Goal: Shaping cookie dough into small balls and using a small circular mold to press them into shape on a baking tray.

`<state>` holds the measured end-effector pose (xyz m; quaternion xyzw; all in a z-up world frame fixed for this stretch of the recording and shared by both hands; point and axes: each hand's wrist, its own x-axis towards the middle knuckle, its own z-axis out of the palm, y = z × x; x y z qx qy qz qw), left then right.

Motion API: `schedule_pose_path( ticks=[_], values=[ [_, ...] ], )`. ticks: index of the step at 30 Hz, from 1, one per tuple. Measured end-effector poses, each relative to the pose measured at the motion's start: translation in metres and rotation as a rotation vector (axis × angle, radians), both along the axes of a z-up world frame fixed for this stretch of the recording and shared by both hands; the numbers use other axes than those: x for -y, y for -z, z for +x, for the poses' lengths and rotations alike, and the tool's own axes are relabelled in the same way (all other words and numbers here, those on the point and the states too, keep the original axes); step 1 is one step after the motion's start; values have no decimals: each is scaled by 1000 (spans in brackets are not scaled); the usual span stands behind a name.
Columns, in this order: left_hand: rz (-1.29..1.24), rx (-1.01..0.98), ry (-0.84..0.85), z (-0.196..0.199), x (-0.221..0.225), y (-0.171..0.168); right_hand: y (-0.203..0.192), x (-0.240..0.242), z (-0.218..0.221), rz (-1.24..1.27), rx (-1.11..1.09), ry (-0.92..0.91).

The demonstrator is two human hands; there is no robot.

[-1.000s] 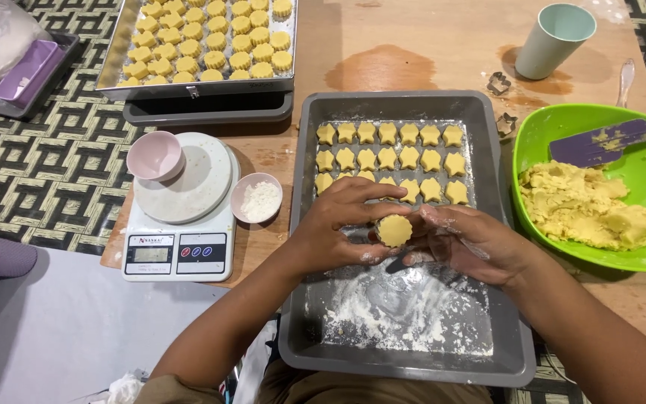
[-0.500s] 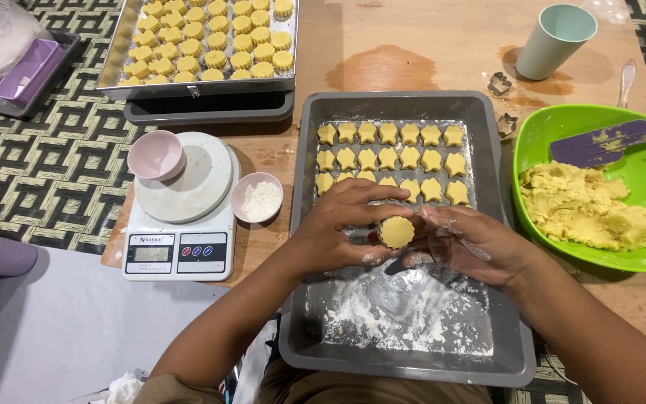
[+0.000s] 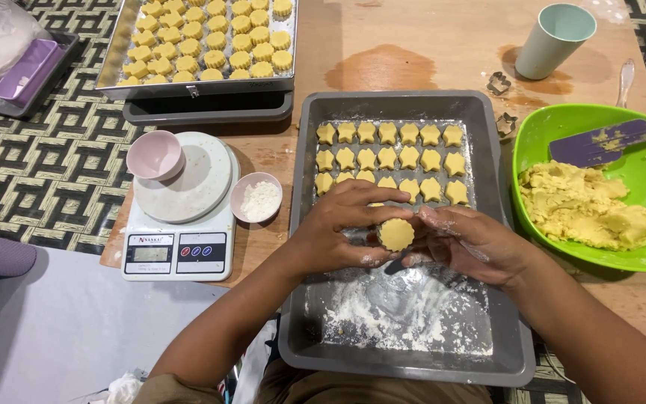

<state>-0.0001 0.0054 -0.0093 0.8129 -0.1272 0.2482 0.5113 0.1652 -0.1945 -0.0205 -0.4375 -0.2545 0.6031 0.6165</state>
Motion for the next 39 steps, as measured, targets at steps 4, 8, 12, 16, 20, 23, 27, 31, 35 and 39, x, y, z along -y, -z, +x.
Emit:
schedule_pose_path(
  ticks=[4,8,12,16,20,23,27,31,35,39],
  values=[
    [-22,1,-30,0,3,1,10,2,11,-4,17,13],
    [-19,1,-31,1,2,2,-1,1,3,-29,-55,106],
    [-19,6,-23,2,2,3,-3,-1,0,-58,-94,145],
    [-5,18,-23,0,1,2,3,2,3,-72,-97,148],
    [-2,12,-15,0,0,1,7,2,6,-78,-80,139],
    [5,13,-12,0,1,1,13,1,9,-71,-59,115],
    [23,10,-25,1,1,1,8,1,8,-53,-58,113],
    [17,-2,-20,1,1,1,9,-1,7,-55,-86,123],
    [26,8,-29,1,3,2,1,0,4,-60,-106,112],
    [23,32,-38,1,3,3,-7,-2,0,-50,-118,109]
  ],
)
